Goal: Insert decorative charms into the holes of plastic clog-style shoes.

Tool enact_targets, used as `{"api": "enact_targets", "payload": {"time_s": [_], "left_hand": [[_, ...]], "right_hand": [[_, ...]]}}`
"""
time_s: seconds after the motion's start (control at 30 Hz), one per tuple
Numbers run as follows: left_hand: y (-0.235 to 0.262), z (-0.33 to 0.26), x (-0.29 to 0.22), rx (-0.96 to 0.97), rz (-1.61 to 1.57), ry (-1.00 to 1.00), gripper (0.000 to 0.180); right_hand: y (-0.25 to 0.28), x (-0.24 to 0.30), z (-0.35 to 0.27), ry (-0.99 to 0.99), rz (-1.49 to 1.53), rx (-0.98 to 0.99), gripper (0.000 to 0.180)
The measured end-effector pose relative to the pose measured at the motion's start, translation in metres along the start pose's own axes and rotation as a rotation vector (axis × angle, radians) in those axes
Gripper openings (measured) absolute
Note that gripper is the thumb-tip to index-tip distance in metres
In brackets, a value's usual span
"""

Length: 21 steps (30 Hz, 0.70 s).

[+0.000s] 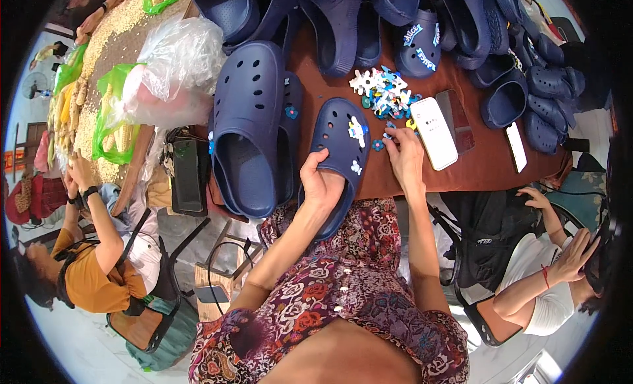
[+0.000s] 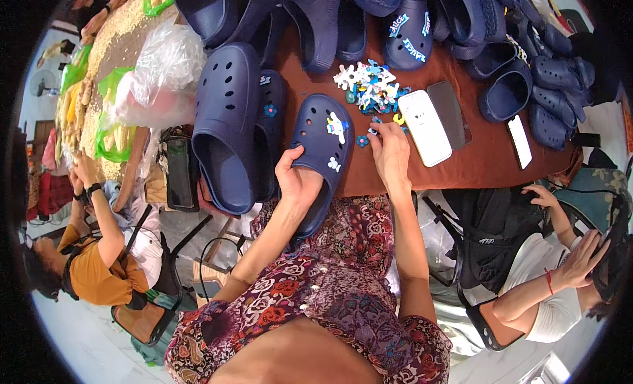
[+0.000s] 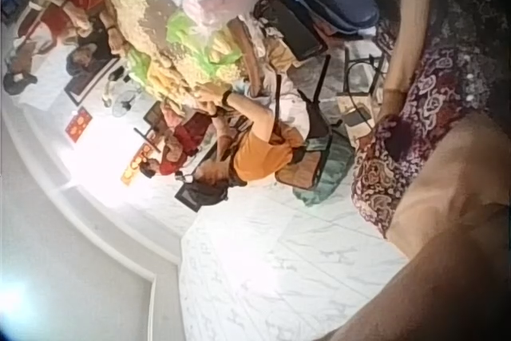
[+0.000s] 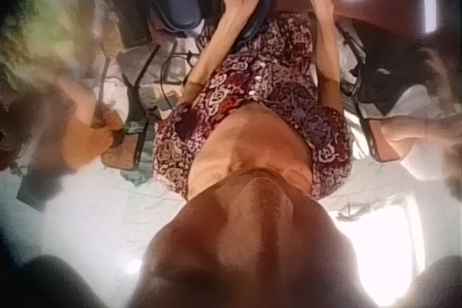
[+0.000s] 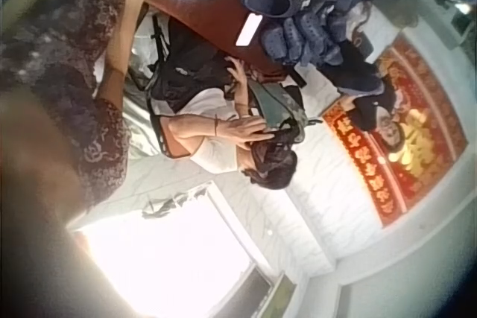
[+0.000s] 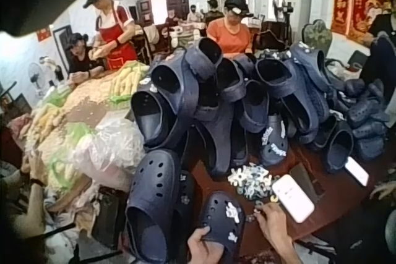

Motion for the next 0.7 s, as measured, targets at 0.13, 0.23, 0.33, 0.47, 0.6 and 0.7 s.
{"api": "enact_targets", "payload": {"time_s": [0.13, 0.23, 0.33, 0.47, 0.6, 0.7], "left_hand": [[-0.001, -0.003, 0.002, -0.001, 0.002, 0.009, 0.05], [-0.002, -0.007, 0.003, -0.005, 0.002, 0.013, 0.05], [0.0, -0.01, 0.005, -0.006, 0.01, 0.002, 0.051], [-0.002, -0.016, 0.007, 0.014, 0.027, -0.008, 0.051], [-0.008, -0.024, 0.008, 0.039, 0.069, -0.017, 0.052], [-0.006, -0.025, 0.011, 0.059, 0.075, -0.008, 0.053]], "right_hand": [[0.001, 0.001, 0.0, 0.069, -0.023, -0.051, 0.019], [0.002, 0.001, -0.001, 0.108, -0.012, -0.098, 0.018], [0.007, 0.012, 0.0, 0.056, 0.102, -0.102, 0.016], [0.011, 0.033, 0.006, -0.158, 0.558, -0.036, 0.015], [0.008, 0.05, 0.014, -0.219, 0.672, 0.088, 0.016], [0.006, 0.067, 0.016, -0.215, 0.69, 0.123, 0.016]]}}
Point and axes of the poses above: each hand's wrist, its own z-axis towards the middle knuckle, its own y-axis out of the back of the hand, x = y × z, the point moved 2 cm from there along z, towards the middle knuckle, and after that the axes turned 9 degrees about -x, right-handed, at the moved point
